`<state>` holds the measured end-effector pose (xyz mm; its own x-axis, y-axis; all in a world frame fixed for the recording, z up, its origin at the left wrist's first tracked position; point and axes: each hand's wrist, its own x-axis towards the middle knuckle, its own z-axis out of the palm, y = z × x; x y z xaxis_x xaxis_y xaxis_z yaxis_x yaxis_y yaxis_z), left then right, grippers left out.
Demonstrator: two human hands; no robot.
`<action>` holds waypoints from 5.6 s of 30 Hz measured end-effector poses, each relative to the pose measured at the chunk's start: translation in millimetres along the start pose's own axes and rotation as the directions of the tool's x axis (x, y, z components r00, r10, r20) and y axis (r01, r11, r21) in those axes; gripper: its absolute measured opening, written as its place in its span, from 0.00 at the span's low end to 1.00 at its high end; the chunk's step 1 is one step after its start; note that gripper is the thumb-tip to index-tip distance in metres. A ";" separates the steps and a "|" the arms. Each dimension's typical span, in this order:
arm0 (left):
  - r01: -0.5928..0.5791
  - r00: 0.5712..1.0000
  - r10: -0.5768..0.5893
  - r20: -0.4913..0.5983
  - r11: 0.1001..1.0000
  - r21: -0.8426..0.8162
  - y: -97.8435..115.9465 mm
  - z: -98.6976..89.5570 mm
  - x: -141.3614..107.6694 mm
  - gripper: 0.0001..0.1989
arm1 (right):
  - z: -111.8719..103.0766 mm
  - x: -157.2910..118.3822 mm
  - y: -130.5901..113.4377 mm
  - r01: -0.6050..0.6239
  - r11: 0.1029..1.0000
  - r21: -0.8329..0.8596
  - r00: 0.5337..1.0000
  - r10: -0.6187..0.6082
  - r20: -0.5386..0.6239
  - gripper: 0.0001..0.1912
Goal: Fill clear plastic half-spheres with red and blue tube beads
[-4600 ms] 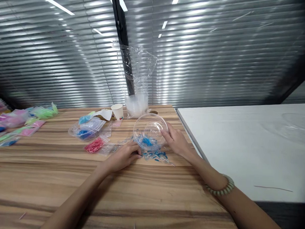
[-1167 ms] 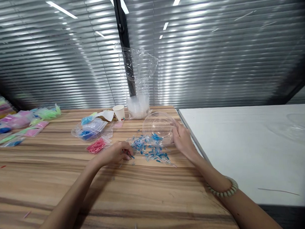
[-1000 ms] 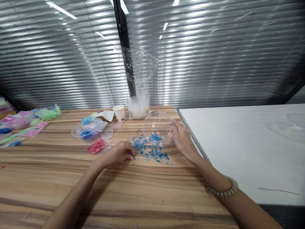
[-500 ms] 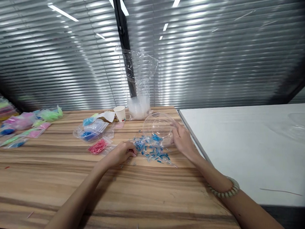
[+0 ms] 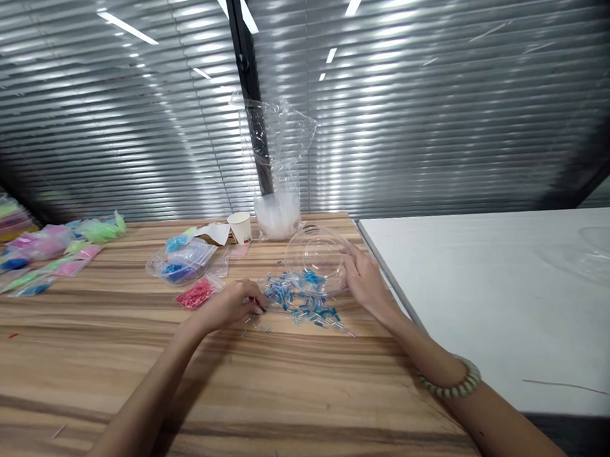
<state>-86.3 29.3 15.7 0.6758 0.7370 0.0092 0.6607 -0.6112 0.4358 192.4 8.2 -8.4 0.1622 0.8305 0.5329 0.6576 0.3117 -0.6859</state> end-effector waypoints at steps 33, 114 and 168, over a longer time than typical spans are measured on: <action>-0.193 0.926 0.170 -0.337 0.981 -0.034 18.1 19.5 4.5 0.07 | 4.4 -2.1 2.1 0.017 1.000 0.019 0.998 -0.018 0.055 0.26; -0.259 0.946 0.304 -0.116 0.919 0.297 10.3 23.7 7.6 0.12 | 0.5 -4.1 -6.2 0.057 0.998 -0.012 0.955 -0.051 0.292 0.32; -0.205 0.967 0.232 -0.101 0.952 0.230 17.6 21.0 5.4 0.09 | 1.4 -5.0 -0.1 0.079 0.997 -0.019 0.931 -0.067 0.358 0.34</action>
<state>-64.2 16.5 4.5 0.7742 0.6001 0.2011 0.5655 -0.7986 0.2061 190.5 4.7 -11.7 -0.1561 0.9178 0.3651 0.6819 0.3675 -0.6324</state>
